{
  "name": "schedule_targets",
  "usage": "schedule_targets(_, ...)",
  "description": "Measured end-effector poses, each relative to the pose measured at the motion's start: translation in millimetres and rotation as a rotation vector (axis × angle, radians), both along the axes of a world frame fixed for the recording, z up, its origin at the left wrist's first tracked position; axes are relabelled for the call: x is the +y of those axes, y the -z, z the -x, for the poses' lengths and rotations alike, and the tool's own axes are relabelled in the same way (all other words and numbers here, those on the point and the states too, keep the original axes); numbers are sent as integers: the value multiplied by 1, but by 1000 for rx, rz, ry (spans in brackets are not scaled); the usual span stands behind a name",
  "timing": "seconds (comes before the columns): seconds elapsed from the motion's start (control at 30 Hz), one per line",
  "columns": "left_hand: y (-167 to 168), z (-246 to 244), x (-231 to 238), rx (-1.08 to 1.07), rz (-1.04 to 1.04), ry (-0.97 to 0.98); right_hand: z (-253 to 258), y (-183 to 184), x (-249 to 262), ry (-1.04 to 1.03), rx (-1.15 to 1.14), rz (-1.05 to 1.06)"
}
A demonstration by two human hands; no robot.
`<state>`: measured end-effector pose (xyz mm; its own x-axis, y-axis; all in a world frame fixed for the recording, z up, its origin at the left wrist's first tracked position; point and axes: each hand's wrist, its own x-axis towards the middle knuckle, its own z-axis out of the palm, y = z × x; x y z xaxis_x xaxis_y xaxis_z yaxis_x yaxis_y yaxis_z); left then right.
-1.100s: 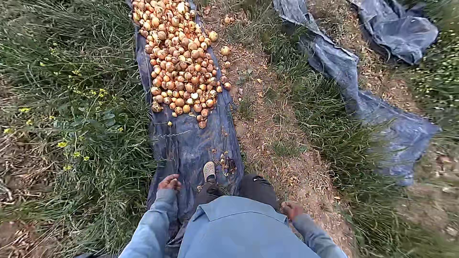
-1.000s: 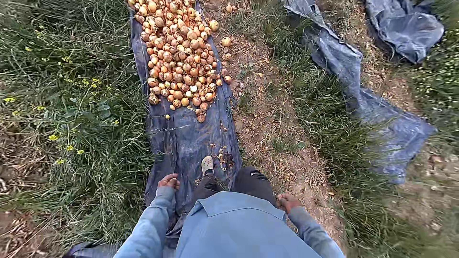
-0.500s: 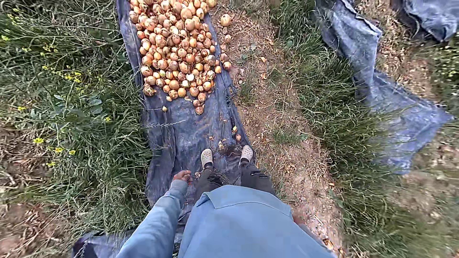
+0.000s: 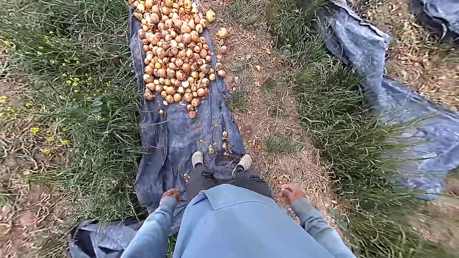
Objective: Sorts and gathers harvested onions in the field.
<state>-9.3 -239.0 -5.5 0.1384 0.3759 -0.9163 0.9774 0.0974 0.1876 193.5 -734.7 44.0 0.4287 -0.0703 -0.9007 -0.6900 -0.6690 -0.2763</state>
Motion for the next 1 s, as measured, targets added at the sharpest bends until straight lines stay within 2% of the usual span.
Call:
schedule_targets(0.07, -3, -4, -41, -46, 41, 101, 6, -2, -47, 5, 62, 83)
schedule_targets(0.17, -6, -18, -87, -108, 112, 364, 9, -6, -104, 42, 87, 193)
schedule_targets(0.27, -10, -37, -114, -77, 168, 380, 5, 2, -130, 38, 94, 245)
schedule_targets(0.37, -18, -54, -119, -84, 173, 144, -8, 13, -115, -71, 110, 239)
schedule_targets(0.5, -24, -45, -115, -165, 90, -70, -35, 26, -67, -187, 127, 114)
schedule_targets(0.67, -23, -20, -107, -140, 78, -65, -63, 18, -19, -185, 38, -7)
schedule_targets(0.77, -14, -11, -98, -107, 73, -4, -71, 14, -13, -150, 15, -1)
schedule_targets(0.87, -17, -17, -75, -90, 111, 71, -69, 19, -20, -149, 26, 59)
schedule_targets(0.93, -15, -26, -56, -130, 86, -18, -64, 27, -22, -194, 15, 98)
schedule_targets(1.0, -17, -35, -35, -140, 48, -123, -58, 28, -21, -355, 36, 159)
